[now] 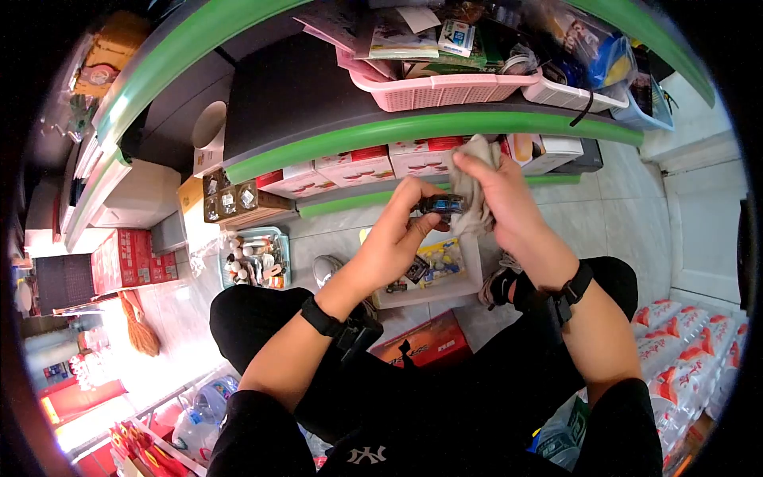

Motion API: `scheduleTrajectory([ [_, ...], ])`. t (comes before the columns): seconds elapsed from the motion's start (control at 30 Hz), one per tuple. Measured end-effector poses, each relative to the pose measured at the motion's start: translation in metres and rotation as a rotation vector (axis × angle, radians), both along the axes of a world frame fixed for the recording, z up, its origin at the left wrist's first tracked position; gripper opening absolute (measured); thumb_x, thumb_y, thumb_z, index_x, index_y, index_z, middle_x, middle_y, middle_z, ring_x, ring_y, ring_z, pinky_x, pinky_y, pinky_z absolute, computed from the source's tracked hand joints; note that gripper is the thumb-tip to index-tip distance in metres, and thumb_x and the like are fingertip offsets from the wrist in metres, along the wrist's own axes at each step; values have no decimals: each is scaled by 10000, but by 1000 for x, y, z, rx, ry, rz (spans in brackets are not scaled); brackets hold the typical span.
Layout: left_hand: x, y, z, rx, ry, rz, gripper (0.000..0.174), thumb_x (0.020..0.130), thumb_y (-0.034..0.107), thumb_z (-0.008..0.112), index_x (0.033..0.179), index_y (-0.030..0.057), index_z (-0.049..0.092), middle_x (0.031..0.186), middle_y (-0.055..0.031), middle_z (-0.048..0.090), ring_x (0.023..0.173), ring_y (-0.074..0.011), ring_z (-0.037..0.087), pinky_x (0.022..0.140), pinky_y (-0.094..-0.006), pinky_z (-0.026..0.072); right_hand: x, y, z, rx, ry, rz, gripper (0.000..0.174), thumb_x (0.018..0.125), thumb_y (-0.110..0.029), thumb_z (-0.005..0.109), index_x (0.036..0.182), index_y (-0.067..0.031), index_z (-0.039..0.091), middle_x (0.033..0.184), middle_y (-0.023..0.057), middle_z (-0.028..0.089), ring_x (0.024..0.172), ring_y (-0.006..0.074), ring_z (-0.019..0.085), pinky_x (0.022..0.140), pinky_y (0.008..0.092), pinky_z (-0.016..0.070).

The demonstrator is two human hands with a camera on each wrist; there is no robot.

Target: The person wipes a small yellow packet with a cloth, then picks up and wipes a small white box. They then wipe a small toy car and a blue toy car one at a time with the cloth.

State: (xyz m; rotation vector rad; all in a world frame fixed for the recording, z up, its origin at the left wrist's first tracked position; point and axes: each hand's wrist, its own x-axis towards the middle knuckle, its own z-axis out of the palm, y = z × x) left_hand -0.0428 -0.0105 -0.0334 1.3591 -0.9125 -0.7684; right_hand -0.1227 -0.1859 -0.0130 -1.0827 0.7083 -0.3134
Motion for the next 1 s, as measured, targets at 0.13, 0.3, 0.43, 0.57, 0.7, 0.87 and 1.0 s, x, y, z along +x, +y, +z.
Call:
scheduleTrajectory([
  [0.13, 10, 4, 10, -65, 659, -16, 334, 1086, 142, 496, 1395, 19, 467, 1238, -83, 540, 1056, -227, 624, 840, -335, 506, 7, -13, 10, 60, -56, -55, 286, 949, -231, 737, 1149, -33, 686, 1078, 43, 718, 954, 146, 674, 851, 310, 525],
  [0.3, 20, 9, 4, -117, 866, -33, 424, 1093, 215, 464, 1479, 38, 448, 1263, -80, 586, 989, -206, 626, 784, -292, 473, 4, -12, 21, -100, -106, 113, 366, 940, -211, 754, 1236, -26, 644, 1119, 55, 713, 972, 144, 681, 882, 318, 536],
  [0.43, 11, 8, -2, -52, 924, 44, 331, 1078, 142, 476, 1395, 52, 503, 1148, -33, 595, 934, -141, 584, 802, -291, 455, 5, 5, 20, -948, -318, 283, 429, 856, -108, 755, 1247, -19, 602, 1105, 83, 696, 1052, 260, 679, 911, 352, 539],
  [0.57, 9, 9, -14, -68, 853, -44, 248, 1072, 113, 504, 1312, 54, 535, 1127, -27, 589, 898, -131, 561, 780, -274, 459, -1, 11, 27, -1349, -163, 440, 452, 807, -69, 709, 1240, -29, 584, 1118, 162, 670, 1109, 389, 632, 931, 448, 533],
  [0.7, 9, 7, -5, -62, 965, -72, 272, 1057, 98, 531, 1322, 40, 534, 1078, -35, 586, 870, -136, 543, 777, -278, 448, 2, 9, 17, -1399, -184, 328, 439, 836, -82, 695, 1254, -23, 574, 1136, 208, 679, 1054, 420, 651, 893, 485, 536],
  [0.87, 14, 9, -3, -95, 1016, -125, 394, 1027, 104, 545, 1410, 23, 500, 1074, -59, 586, 804, -126, 486, 734, -270, 409, 9, -3, 5, -1185, -125, 151, 406, 892, -119, 723, 1241, 3, 555, 1083, 238, 690, 1009, 433, 670, 880, 458, 535],
  [1.0, 16, 8, 10, -232, 1219, -140, 487, 1009, 156, 535, 1459, -13, 456, 1099, -84, 595, 747, -135, 430, 686, -281, 383, 8, -22, 6, -1112, -84, 107, 404, 912, -153, 762, 1221, 7, 555, 1054, 229, 703, 989, 376, 706, 876, 394, 538],
])
